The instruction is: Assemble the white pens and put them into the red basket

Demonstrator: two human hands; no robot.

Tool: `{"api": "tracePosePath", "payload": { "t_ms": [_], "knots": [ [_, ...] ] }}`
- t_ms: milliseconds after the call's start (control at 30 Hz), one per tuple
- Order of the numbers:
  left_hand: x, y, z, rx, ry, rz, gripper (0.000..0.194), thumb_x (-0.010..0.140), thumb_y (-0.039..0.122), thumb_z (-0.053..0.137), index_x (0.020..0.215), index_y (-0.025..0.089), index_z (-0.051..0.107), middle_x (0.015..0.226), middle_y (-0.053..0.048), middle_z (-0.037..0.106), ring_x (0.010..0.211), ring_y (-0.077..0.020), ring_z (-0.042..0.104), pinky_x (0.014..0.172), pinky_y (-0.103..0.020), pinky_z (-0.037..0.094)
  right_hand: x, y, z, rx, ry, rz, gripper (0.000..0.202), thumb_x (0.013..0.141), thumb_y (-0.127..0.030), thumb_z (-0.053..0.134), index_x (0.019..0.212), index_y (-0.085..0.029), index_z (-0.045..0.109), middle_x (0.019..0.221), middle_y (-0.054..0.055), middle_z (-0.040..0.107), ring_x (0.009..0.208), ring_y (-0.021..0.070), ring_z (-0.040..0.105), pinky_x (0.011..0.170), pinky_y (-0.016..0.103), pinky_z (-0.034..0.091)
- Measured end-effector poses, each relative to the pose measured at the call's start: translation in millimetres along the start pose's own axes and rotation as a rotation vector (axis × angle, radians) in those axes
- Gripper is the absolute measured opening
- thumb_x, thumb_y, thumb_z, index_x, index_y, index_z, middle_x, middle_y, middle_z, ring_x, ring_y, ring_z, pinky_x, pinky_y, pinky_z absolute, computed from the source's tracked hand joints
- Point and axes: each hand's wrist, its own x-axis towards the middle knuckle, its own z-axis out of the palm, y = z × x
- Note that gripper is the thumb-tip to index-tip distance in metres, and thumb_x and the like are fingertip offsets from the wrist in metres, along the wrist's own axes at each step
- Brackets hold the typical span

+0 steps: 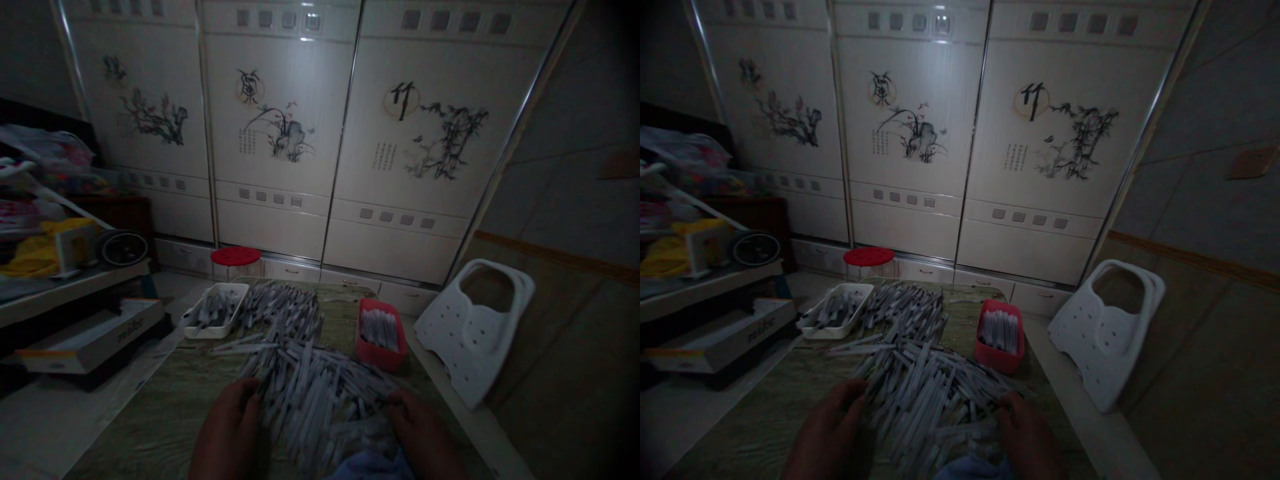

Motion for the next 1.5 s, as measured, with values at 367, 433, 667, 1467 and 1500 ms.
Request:
{"api": "tracePosePath", "payload": {
  "t_ms": [367,433,667,1467,1500],
  "knots": [
    [-1,15,-13.1,0.73,-0.101,0.092,0.03,0.092,0.025,0.047,0.103,0.023,0.075,0.108,-0.01,0.071,0.105,-0.03,0.06,0.089,-0.039,0.041,10,14,-1,0.086,-0.008,0.051,0.037,0.089,-0.051,0.049,0.1,-0.026,0.075,0.106,0.007,0.081,0.1,0.0297,0.075,0.082,0.038,0.056],
    [-3,19,-9.9,0.751,-0.105,0.106,0.029,0.092,0.027,0.049,0.104,0.024,0.075,0.11,-0.01,0.07,0.108,-0.0298,0.059,0.089,-0.039,0.04,11,17,1,0.089,0.011,0.052,0.038,0.088,-0.052,0.051,0.101,-0.026,0.076,0.106,0.007,0.081,0.099,0.0299,0.076,0.082,0.039,0.058],
    [-6,33,0.6,0.853,-0.123,0.061,0.022,0.088,0.027,0.054,0.099,0.024,0.073,0.116,-0.01,0.068,0.114,-0.0311,0.055,0.09,-0.04,0.038,10,20,3,0.113,0.038,0.019,0.039,0.089,-0.053,0.051,0.099,-0.027,0.079,0.101,0.006,0.083,0.094,0.0285,0.078,0.075,0.036,0.06],
    [-22,65,1.3,0.708,-0.017,0.226,0.019,0.091,0.027,0.052,0.081,0.024,0.068,0.097,-0.006,0.072,0.103,-0.0279,0.06,0.088,-0.042,0.037,-16,-41,-4,0.135,0.096,-0.183,0.034,0.094,-0.049,0.05,0.097,-0.029,0.077,0.097,0.004,0.082,0.087,0.0246,0.078,0.073,0.031,0.061],
    [-24,68,1.2,0.685,-0.022,0.262,0.019,0.091,0.026,0.052,0.081,0.024,0.068,0.096,-0.006,0.071,0.102,-0.0278,0.06,0.089,-0.043,0.037,-20,-47,-1,0.135,0.098,-0.229,0.033,0.095,-0.047,0.05,0.097,-0.029,0.077,0.097,0.004,0.082,0.086,0.024,0.078,0.073,0.031,0.062]
  ]
}}
